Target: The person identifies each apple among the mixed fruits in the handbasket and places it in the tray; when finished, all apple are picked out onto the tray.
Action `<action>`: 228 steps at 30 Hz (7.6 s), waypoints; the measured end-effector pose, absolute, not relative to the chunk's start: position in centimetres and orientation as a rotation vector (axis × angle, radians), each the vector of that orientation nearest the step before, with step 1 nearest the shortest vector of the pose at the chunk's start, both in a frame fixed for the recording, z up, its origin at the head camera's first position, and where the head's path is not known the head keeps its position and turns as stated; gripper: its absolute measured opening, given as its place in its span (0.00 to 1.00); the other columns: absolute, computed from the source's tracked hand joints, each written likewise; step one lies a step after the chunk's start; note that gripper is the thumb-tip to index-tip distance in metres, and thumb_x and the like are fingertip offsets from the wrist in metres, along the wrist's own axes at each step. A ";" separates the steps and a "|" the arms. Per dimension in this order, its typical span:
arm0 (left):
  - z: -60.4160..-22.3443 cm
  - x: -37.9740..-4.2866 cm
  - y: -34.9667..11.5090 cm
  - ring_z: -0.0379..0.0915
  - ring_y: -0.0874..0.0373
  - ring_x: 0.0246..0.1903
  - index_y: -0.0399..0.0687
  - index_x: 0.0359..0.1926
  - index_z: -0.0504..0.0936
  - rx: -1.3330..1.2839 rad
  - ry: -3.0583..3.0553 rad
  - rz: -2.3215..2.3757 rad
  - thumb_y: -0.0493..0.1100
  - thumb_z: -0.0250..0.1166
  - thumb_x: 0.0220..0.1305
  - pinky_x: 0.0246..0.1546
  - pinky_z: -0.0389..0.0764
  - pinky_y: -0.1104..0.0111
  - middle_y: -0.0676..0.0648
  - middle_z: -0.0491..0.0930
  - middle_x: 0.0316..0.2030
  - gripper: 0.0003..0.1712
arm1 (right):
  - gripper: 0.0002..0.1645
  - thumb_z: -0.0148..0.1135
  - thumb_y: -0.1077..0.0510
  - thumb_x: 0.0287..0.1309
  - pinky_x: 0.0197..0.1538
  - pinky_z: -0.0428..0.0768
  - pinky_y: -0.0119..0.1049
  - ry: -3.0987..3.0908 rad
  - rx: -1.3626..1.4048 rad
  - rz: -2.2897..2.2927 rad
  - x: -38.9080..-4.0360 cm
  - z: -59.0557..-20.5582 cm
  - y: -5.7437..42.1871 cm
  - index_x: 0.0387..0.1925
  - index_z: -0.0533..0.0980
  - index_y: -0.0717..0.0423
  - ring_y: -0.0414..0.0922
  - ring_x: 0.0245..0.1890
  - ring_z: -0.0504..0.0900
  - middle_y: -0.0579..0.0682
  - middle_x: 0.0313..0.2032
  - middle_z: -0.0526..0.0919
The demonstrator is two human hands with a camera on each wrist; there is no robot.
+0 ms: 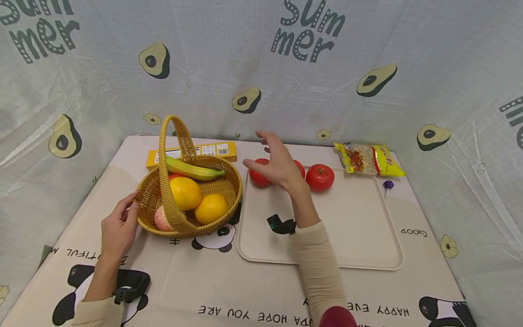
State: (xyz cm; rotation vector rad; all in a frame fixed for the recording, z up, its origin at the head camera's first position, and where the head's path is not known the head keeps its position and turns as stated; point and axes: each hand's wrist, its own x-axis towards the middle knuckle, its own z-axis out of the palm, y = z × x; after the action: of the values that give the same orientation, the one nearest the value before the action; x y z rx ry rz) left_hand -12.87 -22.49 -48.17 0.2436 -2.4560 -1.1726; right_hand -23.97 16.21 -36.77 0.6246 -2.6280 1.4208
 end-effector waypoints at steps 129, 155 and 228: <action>-48.7 -12.8 -22.6 0.84 0.43 0.49 0.49 0.68 0.75 0.248 -2.459 -1.178 0.49 0.50 0.77 0.39 0.64 0.96 0.43 0.78 0.64 0.24 | 0.45 0.70 0.46 0.57 0.72 0.68 0.46 -3.015 1.107 0.833 -25.3 -40.0 3.2 0.72 0.63 0.51 0.48 0.68 0.69 0.53 0.70 0.68; -48.5 -12.8 -22.8 0.83 0.41 0.51 0.50 0.69 0.74 0.245 -2.477 -1.211 0.49 0.50 0.77 0.39 0.64 0.96 0.43 0.77 0.65 0.24 | 0.44 0.72 0.46 0.57 0.75 0.64 0.35 -3.010 1.497 0.739 -26.1 -41.1 -1.2 0.72 0.66 0.50 0.42 0.67 0.69 0.48 0.69 0.71; -48.6 -12.6 -23.0 0.84 0.43 0.47 0.48 0.67 0.75 0.205 -2.442 -1.191 0.46 0.51 0.77 0.39 0.66 0.95 0.42 0.80 0.62 0.23 | 0.50 0.70 0.34 0.53 0.68 0.69 0.48 -2.966 1.524 0.238 -26.0 -41.9 -1.9 0.74 0.62 0.41 0.50 0.66 0.69 0.43 0.74 0.66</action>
State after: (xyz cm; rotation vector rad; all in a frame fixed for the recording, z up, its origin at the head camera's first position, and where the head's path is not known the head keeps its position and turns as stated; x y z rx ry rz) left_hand -12.63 -23.03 -48.56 0.2052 -2.4421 -1.1908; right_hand -26.00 -1.89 -41.88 1.5237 -2.9657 0.2380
